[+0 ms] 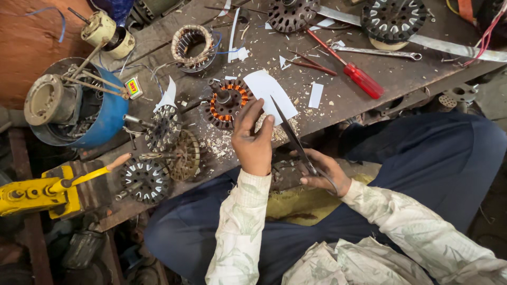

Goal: The person inserts small white insulating paper pieces into the slots of a motor rotor using their fingers. They use scissors to trim the paper to fit the slots and a screwdriver to push the pieces into place. The person handles the rotor and paper pieces repeatedly to complete the assembly.

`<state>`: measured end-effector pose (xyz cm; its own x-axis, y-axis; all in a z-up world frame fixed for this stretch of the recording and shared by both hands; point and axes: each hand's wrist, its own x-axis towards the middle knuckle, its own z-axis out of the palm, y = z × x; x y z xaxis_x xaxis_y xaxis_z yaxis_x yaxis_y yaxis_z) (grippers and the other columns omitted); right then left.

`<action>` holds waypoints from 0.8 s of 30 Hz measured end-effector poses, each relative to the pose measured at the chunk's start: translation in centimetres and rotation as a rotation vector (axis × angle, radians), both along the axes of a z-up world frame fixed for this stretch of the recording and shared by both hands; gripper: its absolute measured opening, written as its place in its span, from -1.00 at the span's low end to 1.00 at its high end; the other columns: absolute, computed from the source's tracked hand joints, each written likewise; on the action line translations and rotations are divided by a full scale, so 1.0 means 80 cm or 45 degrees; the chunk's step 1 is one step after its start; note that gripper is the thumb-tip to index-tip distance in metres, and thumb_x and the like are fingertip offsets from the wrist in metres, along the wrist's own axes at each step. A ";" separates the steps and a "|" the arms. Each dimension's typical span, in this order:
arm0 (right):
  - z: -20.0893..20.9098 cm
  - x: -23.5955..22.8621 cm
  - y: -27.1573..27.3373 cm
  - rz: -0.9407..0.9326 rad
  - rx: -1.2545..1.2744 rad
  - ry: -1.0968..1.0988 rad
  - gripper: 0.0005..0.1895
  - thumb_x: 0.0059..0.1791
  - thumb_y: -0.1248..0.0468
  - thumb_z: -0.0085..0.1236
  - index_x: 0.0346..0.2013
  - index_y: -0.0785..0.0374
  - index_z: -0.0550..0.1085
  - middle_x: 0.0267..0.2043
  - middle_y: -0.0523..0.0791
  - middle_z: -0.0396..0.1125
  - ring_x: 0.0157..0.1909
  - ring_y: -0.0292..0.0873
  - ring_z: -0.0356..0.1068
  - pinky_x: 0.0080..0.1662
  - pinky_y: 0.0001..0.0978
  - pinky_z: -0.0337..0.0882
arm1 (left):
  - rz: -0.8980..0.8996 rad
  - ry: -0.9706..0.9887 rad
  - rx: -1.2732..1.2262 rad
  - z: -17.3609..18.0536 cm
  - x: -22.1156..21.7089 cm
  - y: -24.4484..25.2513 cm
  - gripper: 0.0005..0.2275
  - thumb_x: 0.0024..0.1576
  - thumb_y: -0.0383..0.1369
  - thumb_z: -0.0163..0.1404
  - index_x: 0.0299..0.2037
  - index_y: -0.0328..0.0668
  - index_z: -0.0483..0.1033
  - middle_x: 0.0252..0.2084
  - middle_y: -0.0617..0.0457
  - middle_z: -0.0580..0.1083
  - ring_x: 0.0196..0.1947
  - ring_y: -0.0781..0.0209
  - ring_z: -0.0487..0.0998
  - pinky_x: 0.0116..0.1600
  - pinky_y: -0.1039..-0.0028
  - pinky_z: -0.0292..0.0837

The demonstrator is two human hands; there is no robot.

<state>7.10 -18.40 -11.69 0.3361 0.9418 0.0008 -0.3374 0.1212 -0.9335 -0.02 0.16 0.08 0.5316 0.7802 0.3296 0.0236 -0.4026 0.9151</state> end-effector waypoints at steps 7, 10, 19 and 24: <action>0.004 0.004 -0.003 -0.049 0.012 -0.126 -0.28 -0.06 0.38 0.33 0.37 0.31 0.29 -0.35 -0.26 0.15 -0.29 -0.39 0.17 -0.20 -0.49 0.29 | 0.011 0.023 -0.025 0.004 0.000 0.000 -0.66 0.10 -0.56 0.19 0.11 -0.21 0.59 0.22 -0.06 0.50 0.22 0.12 0.53 0.31 0.37 0.42; 0.005 0.002 -0.005 -0.062 -0.094 -0.135 -0.29 -0.08 0.36 0.33 0.36 0.31 0.32 -0.42 -0.28 0.12 -0.37 -0.39 0.15 -0.27 -0.50 0.27 | -0.010 -0.006 -0.092 0.005 -0.001 -0.002 -0.66 0.11 -0.56 0.17 0.11 -0.20 0.59 0.23 -0.06 0.48 0.22 0.14 0.53 0.31 0.39 0.44; -0.002 -0.003 -0.004 -0.135 -0.125 -0.157 -0.27 -0.09 0.36 0.34 0.36 0.35 0.31 -0.41 -0.27 0.17 -0.36 -0.40 0.16 -0.24 -0.53 0.26 | -0.051 0.009 -0.072 -0.003 -0.002 -0.006 -0.66 0.10 -0.58 0.18 0.10 -0.23 0.59 0.22 -0.08 0.48 0.21 0.12 0.54 0.29 0.38 0.47; -0.001 0.006 -0.003 -0.195 -0.082 -0.079 -0.25 -0.08 0.37 0.30 0.38 0.36 0.25 -0.32 -0.28 0.23 -0.27 -0.40 0.21 -0.18 -0.56 0.29 | -0.126 0.053 -0.172 -0.019 0.004 -0.027 -0.66 0.12 -0.58 0.18 0.12 -0.25 0.58 0.24 -0.07 0.47 0.21 0.12 0.54 0.21 0.41 0.51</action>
